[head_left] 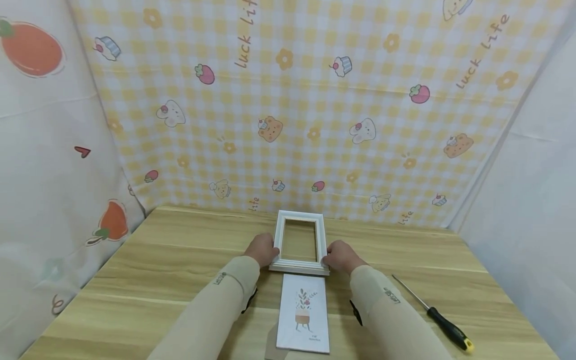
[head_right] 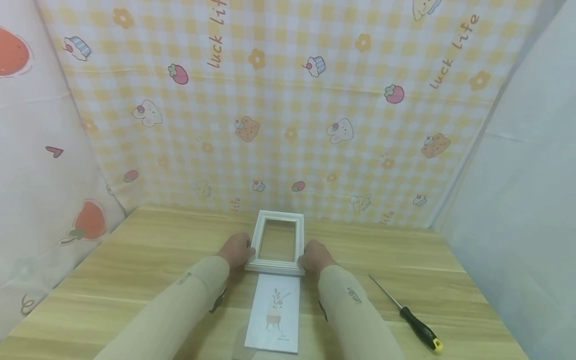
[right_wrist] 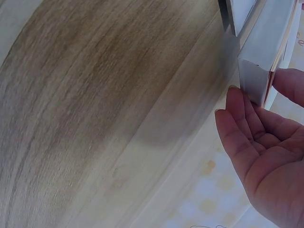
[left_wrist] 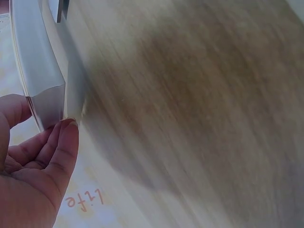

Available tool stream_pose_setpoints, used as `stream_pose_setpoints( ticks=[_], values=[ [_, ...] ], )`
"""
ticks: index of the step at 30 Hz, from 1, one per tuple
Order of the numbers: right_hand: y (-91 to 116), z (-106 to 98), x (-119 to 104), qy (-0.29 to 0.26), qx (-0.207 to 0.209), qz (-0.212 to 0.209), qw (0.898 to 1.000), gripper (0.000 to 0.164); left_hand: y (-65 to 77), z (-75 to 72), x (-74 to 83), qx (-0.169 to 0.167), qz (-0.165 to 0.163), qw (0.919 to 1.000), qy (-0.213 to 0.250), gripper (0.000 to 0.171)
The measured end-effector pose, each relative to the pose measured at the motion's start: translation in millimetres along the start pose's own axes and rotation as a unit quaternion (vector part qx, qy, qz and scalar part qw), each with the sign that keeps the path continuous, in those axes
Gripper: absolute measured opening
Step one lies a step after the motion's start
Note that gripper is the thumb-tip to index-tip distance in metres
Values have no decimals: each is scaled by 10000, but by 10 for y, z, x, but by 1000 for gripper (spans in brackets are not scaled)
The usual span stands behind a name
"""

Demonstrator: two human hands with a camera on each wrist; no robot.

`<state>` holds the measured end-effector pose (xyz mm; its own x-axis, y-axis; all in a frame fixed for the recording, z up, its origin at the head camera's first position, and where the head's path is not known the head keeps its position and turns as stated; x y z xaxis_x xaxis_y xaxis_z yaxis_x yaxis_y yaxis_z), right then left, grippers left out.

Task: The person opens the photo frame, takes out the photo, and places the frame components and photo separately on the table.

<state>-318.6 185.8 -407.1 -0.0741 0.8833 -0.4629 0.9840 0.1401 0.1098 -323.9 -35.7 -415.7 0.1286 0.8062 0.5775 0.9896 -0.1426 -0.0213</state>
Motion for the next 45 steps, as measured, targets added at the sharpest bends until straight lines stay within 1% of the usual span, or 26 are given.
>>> stream_pose_setpoints(
  ticks=[5, 9, 13, 17, 23, 30, 37, 42, 45],
  values=[
    [-28, 17, 9, 68, -32, 7, 10000, 35, -19, 15, -11, -27, 11, 10000, -82, 39],
    [-51, 30, 23, 111, -96, 56, 9999, 33, -29, 28, -17, -45, 33, 9999, -87, 40],
    [-80, 43, 38, 171, -68, 48, 9998, 32, -56, 45, -31, -113, -9, 9999, -58, 41],
    [-117, 67, 55, 276, -47, 50, 9996, 33, -84, 56, -44, -169, -35, 9998, -124, 42],
    [-143, 72, 39, 455, -63, 70, 9989, 35, -99, 52, -46, -164, -9, 9998, -108, 41],
    [-146, 55, 5, 544, -62, 39, 9985, 37, -121, 51, -43, -206, -86, 9997, -68, 40],
    [-155, 57, 6, 513, -136, 224, 9983, 35, -217, 136, -133, -195, -91, 9998, 13, 43],
    [-157, 34, -7, 543, -111, 219, 9982, 33, -245, 161, -151, -149, 1, 9999, 26, 42],
    [-154, 23, -12, 558, -115, 217, 9981, 32, -245, 166, -146, -128, -6, 9999, -13, 42]
  ],
)
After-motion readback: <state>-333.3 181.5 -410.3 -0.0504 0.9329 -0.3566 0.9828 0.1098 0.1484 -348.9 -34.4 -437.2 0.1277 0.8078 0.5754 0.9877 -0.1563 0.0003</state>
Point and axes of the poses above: each hand's wrist, its own y-axis away from the middle knuckle, its own z-axis out of the palm, x = y × z, the point moved 1 cm from there along -y, towards the middle knuckle, and after that the axes turned 2 degrees about y, right-handed, at the moved point
